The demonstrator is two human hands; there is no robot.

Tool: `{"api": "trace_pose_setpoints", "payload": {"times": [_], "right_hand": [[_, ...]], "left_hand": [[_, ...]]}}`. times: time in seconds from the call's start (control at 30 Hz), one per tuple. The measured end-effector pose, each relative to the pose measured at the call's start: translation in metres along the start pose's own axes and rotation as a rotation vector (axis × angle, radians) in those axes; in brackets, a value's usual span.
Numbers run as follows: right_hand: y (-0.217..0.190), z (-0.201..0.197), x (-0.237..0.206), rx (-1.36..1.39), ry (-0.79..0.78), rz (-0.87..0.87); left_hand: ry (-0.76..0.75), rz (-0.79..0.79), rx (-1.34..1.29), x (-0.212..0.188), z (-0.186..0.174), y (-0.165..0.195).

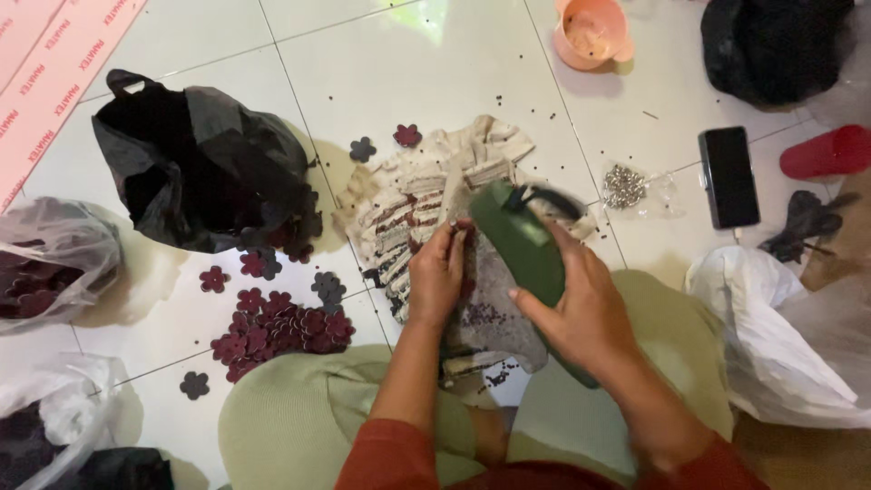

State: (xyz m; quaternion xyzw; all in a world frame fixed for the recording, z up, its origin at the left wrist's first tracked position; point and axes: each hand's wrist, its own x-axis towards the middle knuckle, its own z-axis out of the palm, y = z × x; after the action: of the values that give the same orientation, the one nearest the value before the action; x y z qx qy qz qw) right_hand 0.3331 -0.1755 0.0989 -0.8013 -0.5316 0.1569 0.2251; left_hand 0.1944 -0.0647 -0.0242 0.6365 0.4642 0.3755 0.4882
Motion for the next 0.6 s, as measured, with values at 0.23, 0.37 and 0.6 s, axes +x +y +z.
{"api": "trace_pose_setpoints", "payload": {"times": [0.23,0.37,0.6], "right_hand": [[0.002,0.009,-0.001,-0.311,-0.208,-0.01],[0.01,0.016,0.001,-0.297,-0.271,0.078],[0.032,0.01,0.008,0.239,-0.116,0.168]], "left_hand": [[0.02,-0.113,-0.084,-0.004,0.004,-0.012],[0.22,-0.208,-0.601,-0.001,0.002,-0.026],[-0.023,0.036,0.481,0.005,-0.014,-0.006]]}}
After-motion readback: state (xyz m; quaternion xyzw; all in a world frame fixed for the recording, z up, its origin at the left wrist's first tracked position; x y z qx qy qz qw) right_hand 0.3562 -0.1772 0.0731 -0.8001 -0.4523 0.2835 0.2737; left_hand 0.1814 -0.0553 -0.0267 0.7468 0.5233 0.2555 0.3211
